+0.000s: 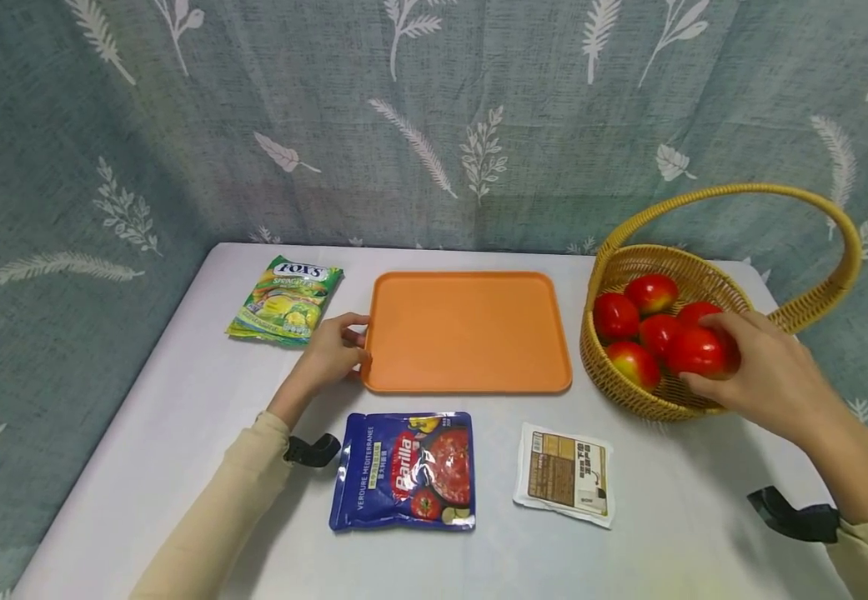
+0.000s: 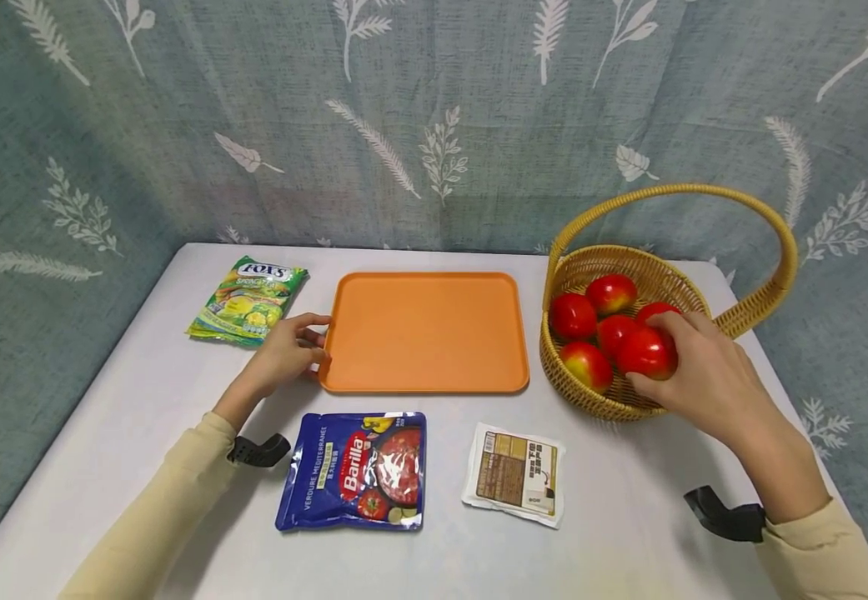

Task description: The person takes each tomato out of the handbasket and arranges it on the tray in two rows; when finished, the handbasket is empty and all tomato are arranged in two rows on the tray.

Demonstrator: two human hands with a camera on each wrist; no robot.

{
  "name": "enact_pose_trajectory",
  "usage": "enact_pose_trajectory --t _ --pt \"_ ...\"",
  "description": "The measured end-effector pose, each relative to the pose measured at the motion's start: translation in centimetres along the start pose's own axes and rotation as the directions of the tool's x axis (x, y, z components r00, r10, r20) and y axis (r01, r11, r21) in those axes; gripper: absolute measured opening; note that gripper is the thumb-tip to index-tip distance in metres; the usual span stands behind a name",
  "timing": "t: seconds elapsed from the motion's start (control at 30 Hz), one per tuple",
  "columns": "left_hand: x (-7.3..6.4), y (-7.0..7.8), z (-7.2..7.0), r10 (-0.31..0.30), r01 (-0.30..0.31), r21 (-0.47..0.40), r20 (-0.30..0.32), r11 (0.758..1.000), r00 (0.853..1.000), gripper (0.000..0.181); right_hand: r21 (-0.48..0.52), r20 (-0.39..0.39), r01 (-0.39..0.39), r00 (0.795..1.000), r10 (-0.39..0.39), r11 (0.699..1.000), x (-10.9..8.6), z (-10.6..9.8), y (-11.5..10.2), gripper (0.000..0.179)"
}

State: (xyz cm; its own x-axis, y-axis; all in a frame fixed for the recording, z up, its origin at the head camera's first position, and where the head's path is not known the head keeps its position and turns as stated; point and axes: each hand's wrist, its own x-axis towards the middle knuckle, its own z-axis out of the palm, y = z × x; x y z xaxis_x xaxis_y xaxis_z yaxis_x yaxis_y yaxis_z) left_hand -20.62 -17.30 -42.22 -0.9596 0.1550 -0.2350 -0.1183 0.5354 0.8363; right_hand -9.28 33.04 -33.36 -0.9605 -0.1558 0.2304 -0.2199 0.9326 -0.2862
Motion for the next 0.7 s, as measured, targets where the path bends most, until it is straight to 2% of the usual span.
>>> enact_pose_trajectory --t 0.4,0.6,0.7 --pt "0.2 0.1 -0.2 -0.006 0.006 0.001 0.000 1.000 1.000 0.064 0.052 -0.127 0.049 0.991 -0.042 0.997 0.3 0.2 -1.4 0.069" --pt "0.1 -0.1 -0.2 0.002 -0.002 -0.020 0.001 1.000 1.000 0.065 0.117 -0.229 0.114 0.970 -0.085 0.987 0.6 0.8 -2.3 0.070" --pt "0.0 -0.2 -0.2 0.001 -0.001 -0.023 0.001 1.000 1.000 0.065 0.128 -0.254 0.136 0.962 -0.100 0.982 0.6 1.2 -2.9 0.070"
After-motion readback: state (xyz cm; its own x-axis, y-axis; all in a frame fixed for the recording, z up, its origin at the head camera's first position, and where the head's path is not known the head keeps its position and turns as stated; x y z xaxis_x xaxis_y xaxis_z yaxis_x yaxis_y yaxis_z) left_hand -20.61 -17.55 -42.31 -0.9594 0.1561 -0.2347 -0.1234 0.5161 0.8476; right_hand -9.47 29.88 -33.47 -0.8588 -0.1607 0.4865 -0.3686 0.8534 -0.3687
